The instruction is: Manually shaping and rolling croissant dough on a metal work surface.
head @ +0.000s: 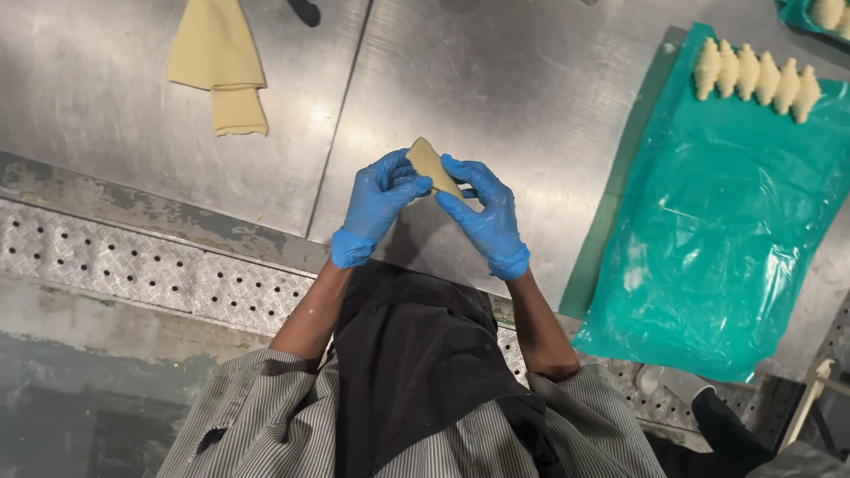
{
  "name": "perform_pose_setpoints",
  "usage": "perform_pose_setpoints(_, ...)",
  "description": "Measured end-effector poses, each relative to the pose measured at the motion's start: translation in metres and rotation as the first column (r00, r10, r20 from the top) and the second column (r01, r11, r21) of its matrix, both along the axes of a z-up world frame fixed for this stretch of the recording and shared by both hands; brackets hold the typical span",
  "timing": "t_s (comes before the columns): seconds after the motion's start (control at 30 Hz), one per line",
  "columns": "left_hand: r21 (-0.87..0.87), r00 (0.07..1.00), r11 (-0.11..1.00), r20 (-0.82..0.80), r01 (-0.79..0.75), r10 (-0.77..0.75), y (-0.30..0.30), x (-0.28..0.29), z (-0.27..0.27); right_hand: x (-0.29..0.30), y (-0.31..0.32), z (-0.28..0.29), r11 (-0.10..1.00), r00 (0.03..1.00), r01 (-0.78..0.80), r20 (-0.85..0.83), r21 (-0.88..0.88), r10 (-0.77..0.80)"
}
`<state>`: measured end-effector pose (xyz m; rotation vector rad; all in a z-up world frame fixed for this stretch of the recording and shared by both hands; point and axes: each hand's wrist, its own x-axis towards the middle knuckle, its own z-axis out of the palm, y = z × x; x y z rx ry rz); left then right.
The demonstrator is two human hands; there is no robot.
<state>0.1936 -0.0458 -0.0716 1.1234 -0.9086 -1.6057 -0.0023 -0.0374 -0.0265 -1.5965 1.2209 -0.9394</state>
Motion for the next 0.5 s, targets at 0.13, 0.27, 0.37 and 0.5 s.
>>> perform_pose_setpoints(0.13,-0.144,0.965,0.989,0.261,0.029,0.009,-0.001,-0.030,0.010,-0.019,0.010,-0.007,0.988,0.996,0.082,0.021,0.131,-0.085)
perform_pose_setpoints(0.27,-0.170,0.979,0.985,0.200,-0.013,0.047,0.004,-0.033,-0.040,-0.048,0.012,-0.076,0.948,0.978,0.182,0.048,0.261,-0.202)
perform_pose_setpoints(0.37,0.093,0.996,0.993,0.069,-0.069,0.063,0.006,-0.023,-0.048,-0.084,-0.013,-0.094,0.903,0.852,0.247,0.367,0.351,-0.375)
perform_pose_setpoints(0.5,0.302,0.986,0.948,-0.092,-0.103,0.136,0.022,-0.001,-0.072,-0.174,-0.069,-0.083,0.891,0.815,0.287,0.399,0.351,-0.420)
